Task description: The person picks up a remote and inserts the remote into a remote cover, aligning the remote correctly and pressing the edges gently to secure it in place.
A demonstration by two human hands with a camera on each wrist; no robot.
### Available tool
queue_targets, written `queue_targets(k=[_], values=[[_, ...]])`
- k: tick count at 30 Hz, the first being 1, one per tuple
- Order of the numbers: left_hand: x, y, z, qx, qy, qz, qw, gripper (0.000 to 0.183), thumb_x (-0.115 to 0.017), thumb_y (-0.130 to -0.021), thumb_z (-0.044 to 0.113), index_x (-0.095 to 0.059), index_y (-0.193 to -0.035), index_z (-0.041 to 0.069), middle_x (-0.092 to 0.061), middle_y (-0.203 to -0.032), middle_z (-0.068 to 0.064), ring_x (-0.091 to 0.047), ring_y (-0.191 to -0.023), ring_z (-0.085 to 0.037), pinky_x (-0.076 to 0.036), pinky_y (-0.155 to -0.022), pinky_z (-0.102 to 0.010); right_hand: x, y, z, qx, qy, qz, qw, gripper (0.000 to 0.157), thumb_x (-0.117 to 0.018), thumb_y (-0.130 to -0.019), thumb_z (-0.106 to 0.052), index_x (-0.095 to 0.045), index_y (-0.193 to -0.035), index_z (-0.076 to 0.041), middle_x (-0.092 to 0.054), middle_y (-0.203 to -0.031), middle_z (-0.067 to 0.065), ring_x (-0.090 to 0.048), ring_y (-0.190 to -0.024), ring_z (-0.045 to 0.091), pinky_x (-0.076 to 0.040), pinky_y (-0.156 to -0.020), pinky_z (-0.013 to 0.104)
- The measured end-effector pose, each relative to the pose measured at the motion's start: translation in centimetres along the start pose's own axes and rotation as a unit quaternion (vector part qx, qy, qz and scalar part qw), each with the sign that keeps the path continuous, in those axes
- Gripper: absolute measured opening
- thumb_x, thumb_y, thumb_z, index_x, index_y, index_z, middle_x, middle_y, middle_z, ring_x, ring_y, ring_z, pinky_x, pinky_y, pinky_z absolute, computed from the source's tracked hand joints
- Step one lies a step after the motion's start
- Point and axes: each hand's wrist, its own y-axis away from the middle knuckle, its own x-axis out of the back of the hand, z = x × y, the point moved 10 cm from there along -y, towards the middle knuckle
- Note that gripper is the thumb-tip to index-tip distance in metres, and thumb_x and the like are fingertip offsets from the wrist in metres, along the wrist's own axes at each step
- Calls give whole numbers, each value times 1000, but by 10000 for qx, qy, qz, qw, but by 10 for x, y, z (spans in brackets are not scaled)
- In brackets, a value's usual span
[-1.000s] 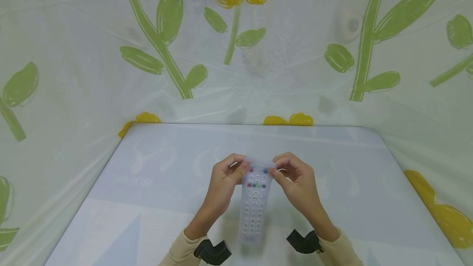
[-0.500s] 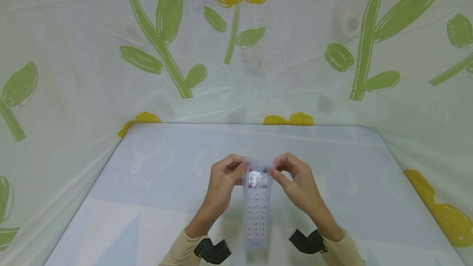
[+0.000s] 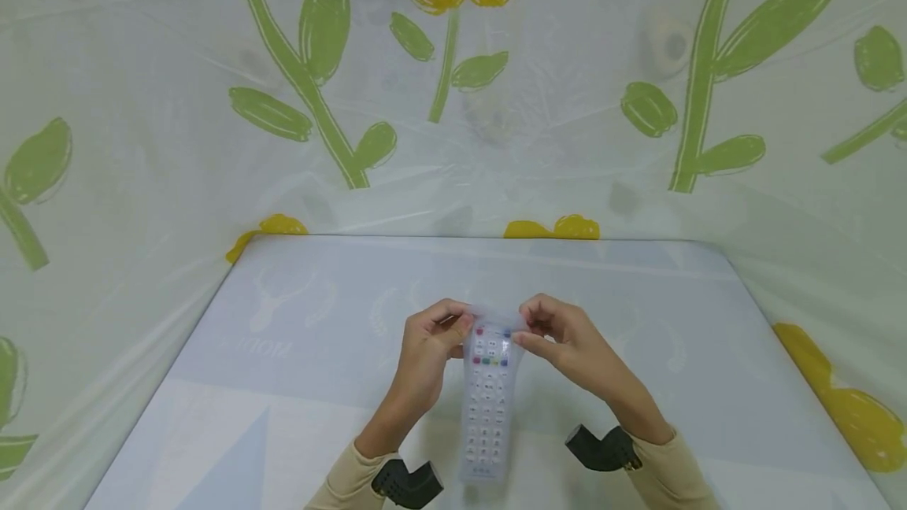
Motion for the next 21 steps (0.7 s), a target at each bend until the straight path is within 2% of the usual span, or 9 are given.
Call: queue_targets(k=[4, 7, 10, 13, 17, 19, 21], values=[[3, -2, -1, -7, 225, 134, 9997, 11, -53, -93, -1, -62, -94, -8, -57, -88, -9, -58, -76, -16, -53, -61, -29, -3, 0, 7, -104, -621, 16, 9980, 16, -60, -91, -2, -55, -105, 2, -55, -96, 13, -61, -86, 22, -54, -78, 32], [2, -4, -4, 7, 394, 105, 9992, 13, -54, -94, 3, -61, -98, -8, -57, -92, -8, -58, -79, -17, -53, -64, -30, -9, 0, 7, -10, -1040, -72, 9945, 22, -54, -94, -1, -52, -116, 3, -56, -105, 15, -63, -88, 25, -56, -76, 38], [1, -5, -8, -19, 321, 162, 9994, 17, -55, -95, 7, -61, -104, -6, -57, -94, -8, -57, -81, -17, -51, -67, -29, -15, 0, 1, 231, -1226, -69, 9922, 26, -51, -95, 0, -50, -121, 4, -57, -107, 17, -65, -86, 27, -57, -70, 42], [4, -5, -7, -185, -96, 354, 9992, 18, -56, -95, 9, -62, -108, -3, -57, -96, -8, -56, -84, -18, -50, -70, -27, -18, 0, -6, 454, -1186, 160, 9918, 26, -54, -93, 2, -52, -120, 4, -58, -106, 19, -67, -84, 26, -57, -67, 44], [8, -4, -2, -497, -748, 603, 9941, 18, -59, -94, 13, -55, -109, 3, -57, -100, -8, -54, -95, -21, -48, -78, -27, -18, 2, -13, 638, -807, 732, 9920, 27, -58, -90, 5, -56, -117, 2, -59, -104, 18, -67, -79, 23, -57, -64, 41], [7, -3, 0, -577, -978, 585, 9918, 17, -60, -94, 15, -54, -107, 5, -57, -101, -7, -54, -99, -21, -49, -78, -29, -17, 4, -17, 778, -537, 1066, 9898, 28, -61, -88, 6, -57, -115, 1, -59, -103, 16, -66, -74, 22, -57, -61, 38], [2, -2, 1, -596, -1094, 406, 9914, 16, -58, -95, 17, -56, -106, 6, -59, -103, -7, -55, -100, -21, -50, -79, -31, -17, 6, -22, 967, -308, 1336, 9858, 31, -64, -85, 7, -58, -115, 0, -58, -98, 15, -64, -70, 21, -57, -57, 36]])
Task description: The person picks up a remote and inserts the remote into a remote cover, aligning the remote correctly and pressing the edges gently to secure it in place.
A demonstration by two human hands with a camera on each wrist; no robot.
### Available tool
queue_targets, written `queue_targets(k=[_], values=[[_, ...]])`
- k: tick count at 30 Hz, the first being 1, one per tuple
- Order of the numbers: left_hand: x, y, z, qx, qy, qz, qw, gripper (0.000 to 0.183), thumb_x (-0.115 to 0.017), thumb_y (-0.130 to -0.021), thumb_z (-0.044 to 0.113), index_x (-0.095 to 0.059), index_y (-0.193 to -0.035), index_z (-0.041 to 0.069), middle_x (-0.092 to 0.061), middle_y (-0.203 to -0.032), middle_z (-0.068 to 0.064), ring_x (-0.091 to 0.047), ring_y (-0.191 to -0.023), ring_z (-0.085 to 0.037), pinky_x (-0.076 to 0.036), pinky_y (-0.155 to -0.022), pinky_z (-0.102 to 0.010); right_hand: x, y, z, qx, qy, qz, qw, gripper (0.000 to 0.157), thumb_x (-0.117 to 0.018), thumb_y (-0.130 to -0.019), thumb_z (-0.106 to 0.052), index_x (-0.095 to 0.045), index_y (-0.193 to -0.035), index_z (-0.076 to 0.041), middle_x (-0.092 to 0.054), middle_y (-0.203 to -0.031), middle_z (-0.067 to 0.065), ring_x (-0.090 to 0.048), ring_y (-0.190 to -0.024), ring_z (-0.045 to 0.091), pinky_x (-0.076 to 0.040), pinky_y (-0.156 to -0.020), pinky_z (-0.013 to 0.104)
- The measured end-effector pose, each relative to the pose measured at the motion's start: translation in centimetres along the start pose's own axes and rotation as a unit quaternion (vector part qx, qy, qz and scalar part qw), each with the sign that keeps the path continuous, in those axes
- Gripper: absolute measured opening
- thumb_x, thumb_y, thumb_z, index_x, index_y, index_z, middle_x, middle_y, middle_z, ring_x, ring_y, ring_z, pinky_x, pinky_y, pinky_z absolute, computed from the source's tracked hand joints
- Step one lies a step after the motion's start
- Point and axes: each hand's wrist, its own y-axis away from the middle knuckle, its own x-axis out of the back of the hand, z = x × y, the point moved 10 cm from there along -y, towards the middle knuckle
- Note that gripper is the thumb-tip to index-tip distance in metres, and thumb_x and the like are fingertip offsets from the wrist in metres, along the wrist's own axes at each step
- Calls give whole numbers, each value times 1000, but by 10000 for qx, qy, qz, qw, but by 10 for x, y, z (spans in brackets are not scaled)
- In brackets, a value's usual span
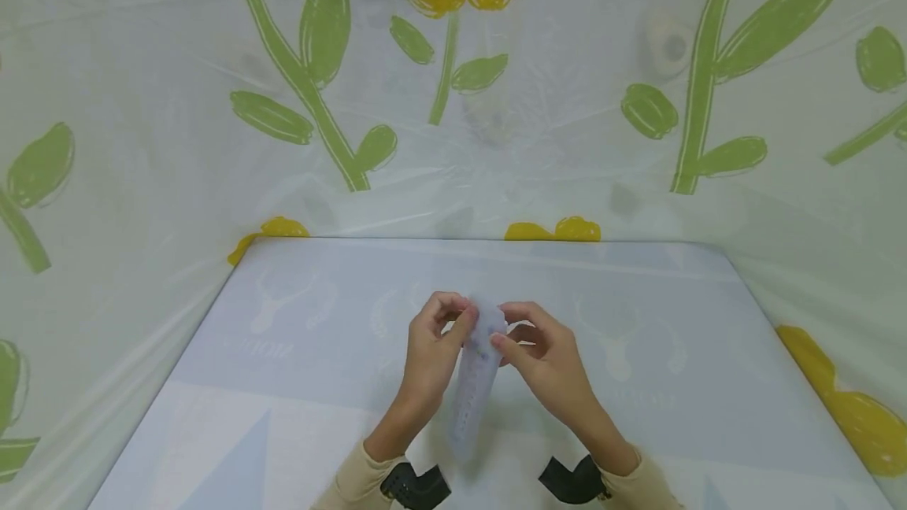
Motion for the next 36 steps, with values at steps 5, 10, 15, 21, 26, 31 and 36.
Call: queue_targets(k=[5, 10, 15, 21, 26, 31, 36], values=[[-15, 6, 3, -13, 36, -665, 9978, 29, -49, -100, 29, -60, -116, 8, -60, -109, -7, -57, -102, -21, -47, -89, -36, -1, -1, -9, 430, 604, 446, 9962, 39, -72, -78, 7, -56, -113, 0, -52, -82, 11, -55, -65, 16, -54, -50, 26], [-23, 11, 5, 6, 141, -1057, 9943, 35, -45, -101, 31, -59, -122, 8, -56, -118, -7, -54, -109, -22, -42, -96, -42, 5, -3, -15, 410, 1238, 804, 9882, 43, -78, -71, 7, -59, -110, 2, -53, -83, 8, -51, -66, 18, -52, -52, 21], [-24, 11, 5, -13, 248, -1247, 9919, 31, -55, -96, 22, -58, -124, 9, -50, -125, -6, -53, -116, -23, -43, -96, -41, 3, -5, -27, 285, 963, 423, 9940, 47, -75, -69, 15, -57, -111, 10, -51, -82, 16, -50, -66, 24, -53, -56, 23], [-23, 10, 5, 9, 453, -1321, 9902, 32, -59, -94, 19, -58, -123, 7, -52, -122, -9, -55, -114, -25, -47, -91, -40, 3, -4, -20, 315, 796, 61, 9963, 50, -72, -73, 16, -56, -120, 7, -52, -86, 15, -54, -72, 17, -54, -63, 23], [-21, 7, 4, 181, 705, -1197, 9901, 34, -56, -96, 24, -58, -122, 1, -58, -116, -14, -62, -102, -24, -50, -89, -40, 11, -4, -14, 260, 1376, 470, 9890, 46, -72, -75, 13, -57, -117, 2, -51, -92, 11, -49, -78, 20, -51, -62, 23], [-20, 5, 4, 146, 857, -1100, 9901, 33, -54, -97, 26, -58, -120, 2, -60, -108, -14, -60, -94, -23, -52, -83, -36, 14, -1, 6, -38, 732, 498, 9961, 45, -69, -79, 10, -52, -118, -3, -52, -113, 9, -61, -97, 18, -56, -74, 29], [-12, 3, 7, -84, 61, -713, 9974, 30, -60, -94, 23, -62, -118, 6, -60, -109, -7, -53, -101, -20, -49, -86, -32, 17, -2, 8, 28, 588, 644, 9962, 41, -72, -77, 9, -56, -112, -3, -58, -107, 11, -67, -93, 24, -56, -71, 30]])
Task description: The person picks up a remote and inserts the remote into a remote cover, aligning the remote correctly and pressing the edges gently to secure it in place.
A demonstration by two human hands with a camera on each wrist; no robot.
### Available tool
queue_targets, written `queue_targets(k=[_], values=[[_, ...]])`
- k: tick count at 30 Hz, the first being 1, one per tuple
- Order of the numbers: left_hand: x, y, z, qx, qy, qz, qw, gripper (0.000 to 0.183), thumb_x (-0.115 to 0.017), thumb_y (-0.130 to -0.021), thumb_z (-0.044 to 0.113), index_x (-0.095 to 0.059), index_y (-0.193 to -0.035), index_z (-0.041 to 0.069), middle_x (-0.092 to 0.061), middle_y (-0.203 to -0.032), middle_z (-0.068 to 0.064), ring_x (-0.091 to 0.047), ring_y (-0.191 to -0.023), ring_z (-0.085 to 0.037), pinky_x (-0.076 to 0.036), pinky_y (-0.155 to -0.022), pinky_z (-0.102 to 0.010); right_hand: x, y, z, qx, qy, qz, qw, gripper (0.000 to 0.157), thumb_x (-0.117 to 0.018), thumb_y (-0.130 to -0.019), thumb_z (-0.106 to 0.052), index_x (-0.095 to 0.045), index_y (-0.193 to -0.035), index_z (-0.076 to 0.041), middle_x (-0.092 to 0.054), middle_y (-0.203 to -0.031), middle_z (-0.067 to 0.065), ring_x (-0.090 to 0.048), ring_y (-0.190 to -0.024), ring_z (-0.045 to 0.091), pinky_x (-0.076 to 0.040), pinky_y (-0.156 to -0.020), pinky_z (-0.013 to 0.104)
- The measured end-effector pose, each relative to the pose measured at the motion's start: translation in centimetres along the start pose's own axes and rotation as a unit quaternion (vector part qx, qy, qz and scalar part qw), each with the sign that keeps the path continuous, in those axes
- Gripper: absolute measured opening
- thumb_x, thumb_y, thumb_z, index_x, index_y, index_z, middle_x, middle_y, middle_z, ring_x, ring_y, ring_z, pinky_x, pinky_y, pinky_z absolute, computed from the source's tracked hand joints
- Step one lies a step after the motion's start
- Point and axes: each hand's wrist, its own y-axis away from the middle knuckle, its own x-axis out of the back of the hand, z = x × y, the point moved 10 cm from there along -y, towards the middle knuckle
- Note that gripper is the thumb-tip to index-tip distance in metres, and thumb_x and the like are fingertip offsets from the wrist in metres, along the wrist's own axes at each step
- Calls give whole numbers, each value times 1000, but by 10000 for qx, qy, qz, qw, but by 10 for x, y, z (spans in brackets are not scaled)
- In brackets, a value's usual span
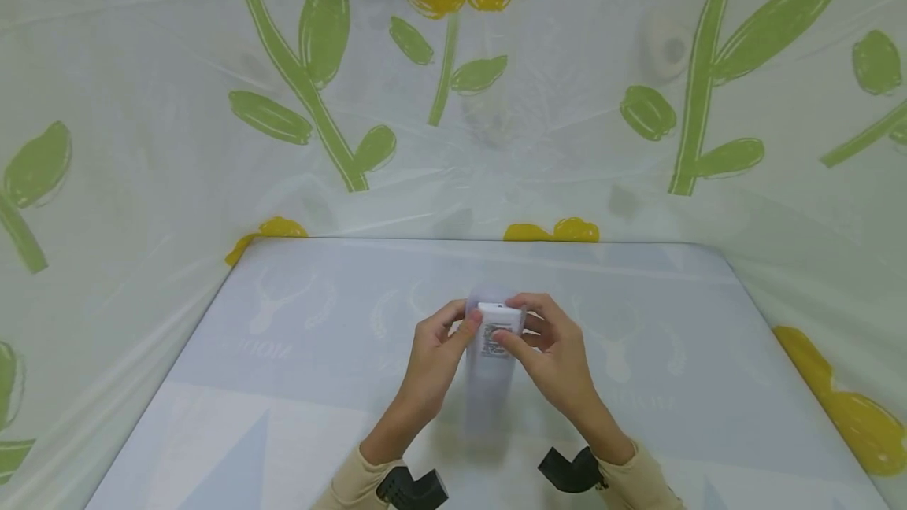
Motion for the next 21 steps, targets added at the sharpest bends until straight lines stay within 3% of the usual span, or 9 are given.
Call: queue_targets(k=[4, 7, 11, 13, 17, 21], values=[[7, 1, 8, -411, -627, 268, 9968, 39, -71, -86, 12, -60, -123, 7, -53, -102, -8, -51, -95, -22, -51, -82, -28, 3, 0, 1, -110, 103, 104, 9998, 41, -73, -74, 11, -58, -110, -2, -60, -105, 12, -67, -88, 25, -56, -69, 29], [8, 1, 14, -841, -786, 304, 9929, 44, -74, -81, 7, -58, -123, 5, -53, -99, -10, -55, -90, -24, -54, -76, -29, 3, -1, -4, -240, 282, 118, 9992, 39, -73, -73, 12, -59, -108, 1, -61, -103, 14, -67, -85, 27, -56, -68, 28], [8, 3, 25, -1449, -1251, 437, 9805, 39, -74, -79, 1, -63, -116, 5, -60, -97, -7, -61, -85, -20, -56, -71, -28, 7, -1, -9, -361, 475, 194, 9980, 37, -74, -72, 13, -60, -105, 3, -63, -100, 15, -67, -83, 29, -56, -67, 28], [7, 4, 30, -1778, -1659, 528, 9685, 38, -72, -78, -2, -64, -114, 5, -62, -96, -5, -62, -83, -17, -56, -67, -25, 8, -1, -7, -384, 500, 202, 9978, 37, -75, -72, 11, -61, -105, 1, -64, -100, 13, -68, -83, 27, -56, -67, 28], [3, 8, 40, -2387, -2508, 727, 9353, 34, -68, -76, -4, -65, -109, 3, -64, -94, -5, -62, -78, -12, -54, -59, -19, 8, 0, 1, -332, 509, 86, 9981, 36, -77, -74, 3, -63, -107, -6, -65, -102, 7, -68, -83, 22, -57, -65, 28], [-1, 12, 46, -2783, -3137, 831, 9040, 25, -68, -75, -5, -67, -99, 1, -65, -92, -6, -62, -73, -11, -53, -55, -17, 6, 0, 3, -192, 559, -33, 9982, 34, -78, -76, -3, -63, -107, -8, -65, -101, 5, -68, -82, 19, -57, -62, 29]])
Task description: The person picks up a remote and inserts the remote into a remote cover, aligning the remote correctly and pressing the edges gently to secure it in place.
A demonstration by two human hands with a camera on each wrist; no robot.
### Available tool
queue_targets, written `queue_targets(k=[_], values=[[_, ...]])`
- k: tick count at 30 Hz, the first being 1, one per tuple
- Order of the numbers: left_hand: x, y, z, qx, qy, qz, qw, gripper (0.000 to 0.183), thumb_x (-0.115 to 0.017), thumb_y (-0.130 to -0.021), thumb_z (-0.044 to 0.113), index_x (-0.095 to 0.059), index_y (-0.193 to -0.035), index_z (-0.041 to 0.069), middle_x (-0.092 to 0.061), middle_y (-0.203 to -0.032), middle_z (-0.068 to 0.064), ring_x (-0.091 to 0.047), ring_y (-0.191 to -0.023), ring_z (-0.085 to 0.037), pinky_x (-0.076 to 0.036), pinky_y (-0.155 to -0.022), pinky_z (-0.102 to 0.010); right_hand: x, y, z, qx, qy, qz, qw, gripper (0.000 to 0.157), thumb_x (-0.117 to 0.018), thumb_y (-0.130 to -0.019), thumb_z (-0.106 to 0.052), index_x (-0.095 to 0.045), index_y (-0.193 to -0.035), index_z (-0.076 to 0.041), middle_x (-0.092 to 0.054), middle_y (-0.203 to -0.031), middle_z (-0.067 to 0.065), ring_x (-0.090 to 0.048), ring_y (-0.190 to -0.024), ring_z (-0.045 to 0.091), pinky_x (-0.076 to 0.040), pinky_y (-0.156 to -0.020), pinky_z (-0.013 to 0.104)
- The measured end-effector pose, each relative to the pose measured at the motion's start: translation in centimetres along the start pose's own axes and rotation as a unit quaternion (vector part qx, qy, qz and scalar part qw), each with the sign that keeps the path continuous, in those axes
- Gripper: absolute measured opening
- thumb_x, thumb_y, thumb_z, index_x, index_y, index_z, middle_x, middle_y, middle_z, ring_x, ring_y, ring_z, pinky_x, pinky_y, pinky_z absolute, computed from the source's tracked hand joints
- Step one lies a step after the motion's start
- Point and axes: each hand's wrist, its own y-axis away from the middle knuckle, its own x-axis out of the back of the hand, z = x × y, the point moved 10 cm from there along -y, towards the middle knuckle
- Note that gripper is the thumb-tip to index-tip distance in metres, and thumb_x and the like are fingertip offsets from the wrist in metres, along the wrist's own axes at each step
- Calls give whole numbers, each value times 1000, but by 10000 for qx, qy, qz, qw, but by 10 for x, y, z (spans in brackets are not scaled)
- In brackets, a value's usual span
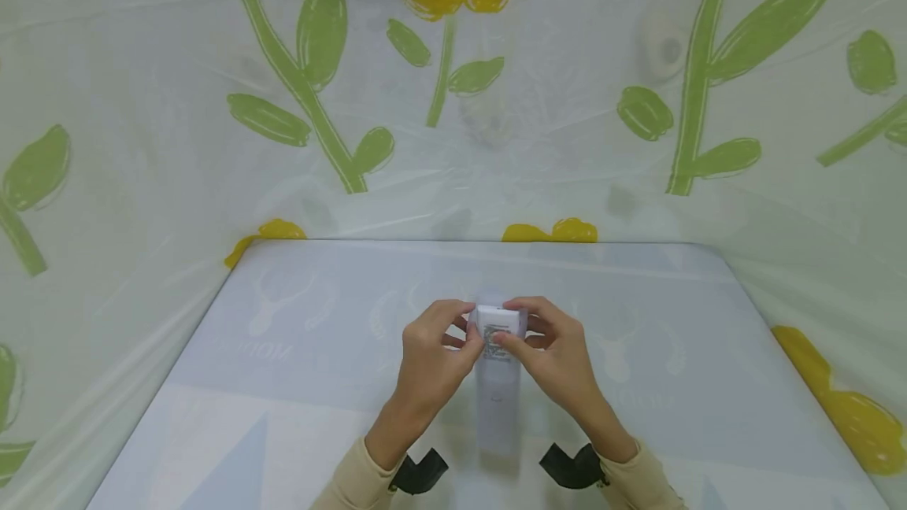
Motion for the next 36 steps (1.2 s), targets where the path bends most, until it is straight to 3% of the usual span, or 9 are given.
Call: queue_targets(k=[4, 7, 13, 20, 25, 27, 31, 36], values=[[1, -2, 6, -261, -599, -83, 9978, 13, -68, -75, -4, -70, -87, 2, -67, -86, -6, -62, -68, -12, -53, -53, -20, -2, 0, 1, 6, -14, -63, 10000, 34, -78, -75, -1, -64, -106, -7, -65, -100, 5, -68, -80, 18, -57, -60, 29], [1, -5, 6, -204, -834, -160, 9962, 8, -69, -75, -3, -70, -80, 3, -67, -80, -4, -63, -67, -11, -52, -53, -20, -4, 0, 3, -96, -79, -151, 9998, 34, -77, -75, 0, -64, -106, -7, -65, -100, 6, -68, -80, 18, -57, -59, 30], [3, -5, 3, -16, -351, 54, 9994, 10, -66, -78, -4, -63, -80, 5, -63, -80, -1, -62, -70, -10, -50, -54, -16, -5, 0, -1, 8, -20, -240, 9997, 33, -78, -75, 0, -66, -105, -8, -66, -98, 7, -68, -78, 19, -56, -55, 31], [7, -1, 13, -518, 231, 582, 9967, 11, -61, -79, -4, -60, -81, 6, -58, -77, -4, -58, -67, -12, -51, -51, -18, 0, 0, -15, 489, 487, -25, 9976, 33, -80, -73, -1, -68, -102, -10, -67, -92, 3, -66, -70, 15, -52, -46, 25], [7, -6, 20, -643, 324, 515, 9961, 10, -63, -79, -4, -60, -80, 6, -58, -79, -3, -58, -67, -12, -52, -52, -18, 2, -3, -24, 278, 242, 22, 9993, 34, -77, -71, 10, -65, -101, 0, -66, -93, 11, -68, -73, 19, -55, -51, 28], [6, -9, 18, -471, 315, 388, 9976, 9, -64, -79, -3, -61, -79, 5, -58, -83, -3, -59, -70, -12, -52, -52, -19, 2, -4, -27, 82, 164, 64, 9998, 34, -75, -70, 13, -63, -100, 4, -65, -94, 15, -68, -75, 23, -56, -54, 29], [-1, -9, 5, 161, 534, -40, 9984, 7, -67, -82, 4, -61, -87, 5, -57, -96, -3, -60, -79, -14, -53, -54, -21, 1, -3, -12, -192, -60, 155, 9997, 35, -75, -73, 10, -62, -104, 3, -64, -98, 15, -69, -81, 26, -57, -60, 29], [-16, -2, -19, 1224, 1209, -649, 9829, 29, -71, -85, 16, -54, -108, 9, -58, -106, -1, -64, -84, -14, -55, -57, -24, 0, -3, 5, -211, -422, 0, 9989, 38, -73, -79, 2, -59, -113, -4, -61, -107, 11, -67, -92, 25, -57, -69, 31]])
